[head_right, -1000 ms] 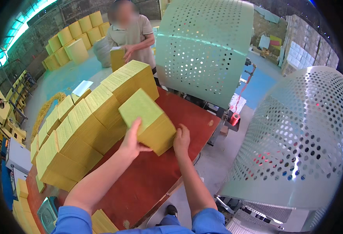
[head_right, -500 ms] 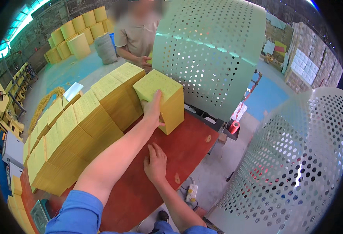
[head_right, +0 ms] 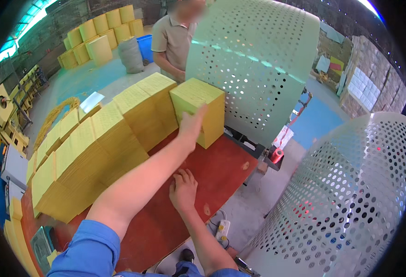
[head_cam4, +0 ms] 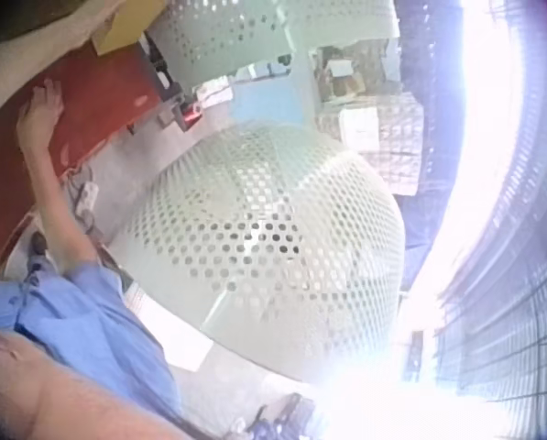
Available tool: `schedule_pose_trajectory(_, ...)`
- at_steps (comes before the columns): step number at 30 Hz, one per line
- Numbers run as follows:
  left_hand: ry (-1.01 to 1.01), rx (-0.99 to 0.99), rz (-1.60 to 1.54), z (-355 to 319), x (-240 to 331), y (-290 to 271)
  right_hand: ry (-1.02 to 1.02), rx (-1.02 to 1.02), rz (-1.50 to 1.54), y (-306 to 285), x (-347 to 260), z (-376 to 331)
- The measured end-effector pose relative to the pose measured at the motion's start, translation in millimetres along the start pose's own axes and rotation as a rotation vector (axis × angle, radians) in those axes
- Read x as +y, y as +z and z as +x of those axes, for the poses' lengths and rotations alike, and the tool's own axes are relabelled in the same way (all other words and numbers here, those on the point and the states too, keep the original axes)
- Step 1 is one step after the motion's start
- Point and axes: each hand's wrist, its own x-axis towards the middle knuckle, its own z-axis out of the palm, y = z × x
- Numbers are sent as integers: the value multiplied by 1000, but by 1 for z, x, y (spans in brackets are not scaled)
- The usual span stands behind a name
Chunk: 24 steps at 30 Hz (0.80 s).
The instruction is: The recorder weighs stacks of yellow paper or foam sheets on a digital scale and kemudian stacks them on a nearby table.
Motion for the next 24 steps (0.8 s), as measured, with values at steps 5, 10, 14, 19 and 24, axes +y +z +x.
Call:
schedule_pose_trajectory(5,275,-208,376,-120,-2,-34,269,-68,224,-10,11,-4)
schedule_pose_trajectory(10,186,-395,199,-277,77,-147,446,57,405,-18,-9,-25)
schedule_pose_trajectory(14,115,-350,82,-404,84,-286,75,20,895,-51,-174,-77)
schedule_pose_trajectory(19,-120,-164,-80,-575,59,-431,-265,-151,1159,-112,-367,-198)
schedule_pose_trajectory(24,-145,224,-203,-744,38,-528,-408,-450,1303,-96,-477,-347)
